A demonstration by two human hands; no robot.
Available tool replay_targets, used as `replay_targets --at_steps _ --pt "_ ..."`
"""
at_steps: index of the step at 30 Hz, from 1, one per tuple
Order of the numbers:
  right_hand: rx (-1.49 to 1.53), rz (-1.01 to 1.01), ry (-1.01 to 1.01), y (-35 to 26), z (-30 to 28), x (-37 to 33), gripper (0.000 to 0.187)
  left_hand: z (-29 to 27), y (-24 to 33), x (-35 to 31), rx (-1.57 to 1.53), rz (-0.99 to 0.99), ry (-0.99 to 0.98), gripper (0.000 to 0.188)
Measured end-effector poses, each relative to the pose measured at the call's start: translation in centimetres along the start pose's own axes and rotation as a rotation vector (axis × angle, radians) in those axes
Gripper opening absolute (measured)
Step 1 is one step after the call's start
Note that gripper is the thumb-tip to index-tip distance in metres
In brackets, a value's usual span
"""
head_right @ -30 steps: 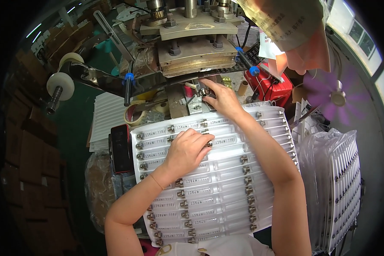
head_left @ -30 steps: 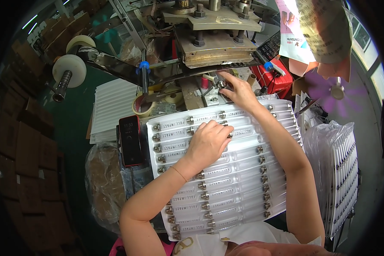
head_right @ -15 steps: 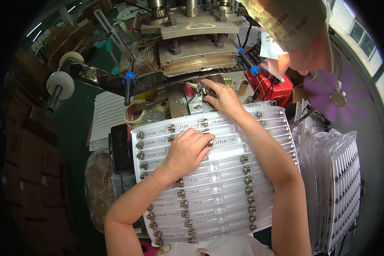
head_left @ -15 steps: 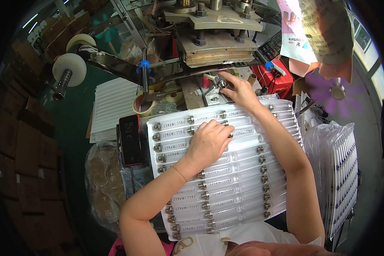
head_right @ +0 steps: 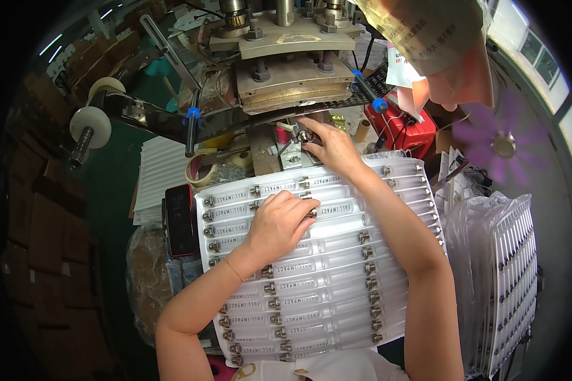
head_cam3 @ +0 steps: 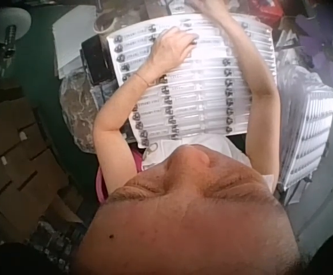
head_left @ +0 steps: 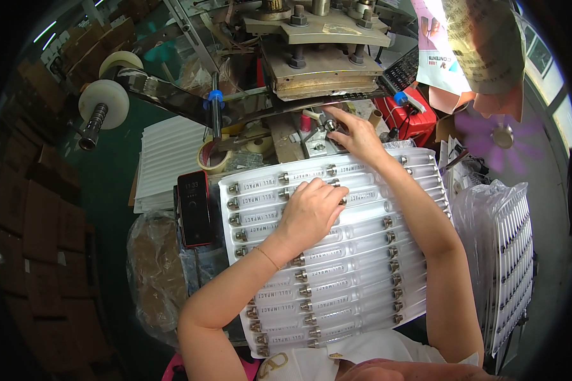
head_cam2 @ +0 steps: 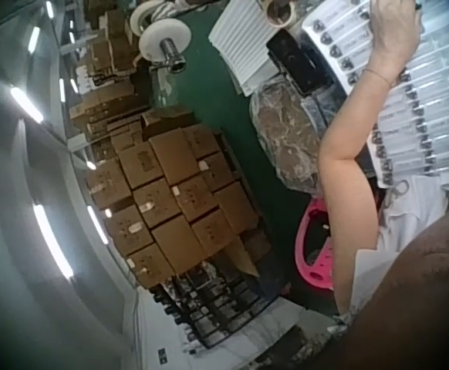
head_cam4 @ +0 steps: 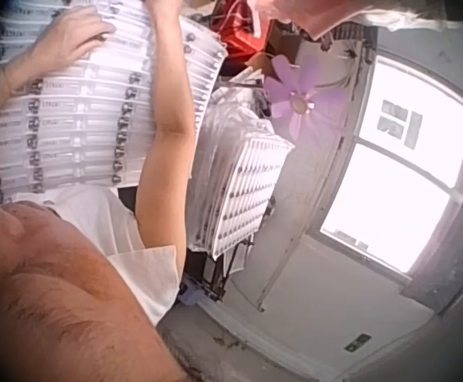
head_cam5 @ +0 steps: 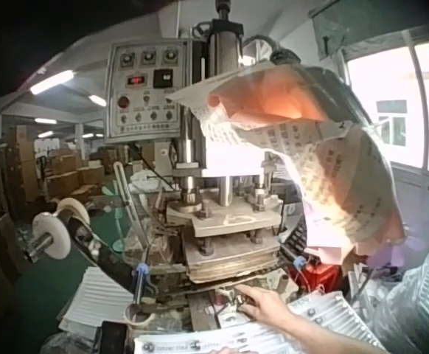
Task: Placing small metal components into a plastic organizer/fixture.
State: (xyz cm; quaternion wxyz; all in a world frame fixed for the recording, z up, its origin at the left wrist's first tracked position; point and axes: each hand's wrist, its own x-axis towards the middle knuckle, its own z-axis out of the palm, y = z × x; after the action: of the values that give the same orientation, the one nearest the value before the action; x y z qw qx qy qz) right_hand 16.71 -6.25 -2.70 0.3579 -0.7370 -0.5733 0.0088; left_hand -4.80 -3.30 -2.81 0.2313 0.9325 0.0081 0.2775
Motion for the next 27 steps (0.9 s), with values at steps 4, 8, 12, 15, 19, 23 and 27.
replay_targets --at_steps 4,8,12,15,19,23,27 --pt "-0.061 -0.024 0.015 0.4 0.2 -0.1 0.061 0.0 0.1 -0.1 -0.008 -0.009 -0.002 0.029" --pt "-0.097 0.028 -0.009 -0.2 -0.7 -0.5 0.066 0.1 0.2 -0.1 -0.002 0.006 -0.003 0.028" --pt "-0.169 -0.03 -0.046 -0.1 -3.7 -2.0 0.068 0.2 0.2 0.1 -0.004 0.022 0.011 0.029" --pt "-0.25 -0.126 -0.025 -1.5 -7.1 -4.8 0.06 -0.2 0.6 0.2 -0.028 -0.019 0.001 0.03" --pt "-0.255 -0.178 -0.248 -3.7 -10.3 -9.3 0.034 0.0 0.1 0.4 0.007 -0.042 -0.014 0.026" --pt "-0.257 -0.305 -0.455 -5.2 -10.1 -13.0 0.027 -0.7 0.3 1.1 -0.015 -0.069 -0.052 0.023" --pt "-0.302 -0.434 -0.45 -4.8 -9.0 -13.7 0.024 -2.0 1.0 1.1 0.127 -0.002 -0.092 0.021"
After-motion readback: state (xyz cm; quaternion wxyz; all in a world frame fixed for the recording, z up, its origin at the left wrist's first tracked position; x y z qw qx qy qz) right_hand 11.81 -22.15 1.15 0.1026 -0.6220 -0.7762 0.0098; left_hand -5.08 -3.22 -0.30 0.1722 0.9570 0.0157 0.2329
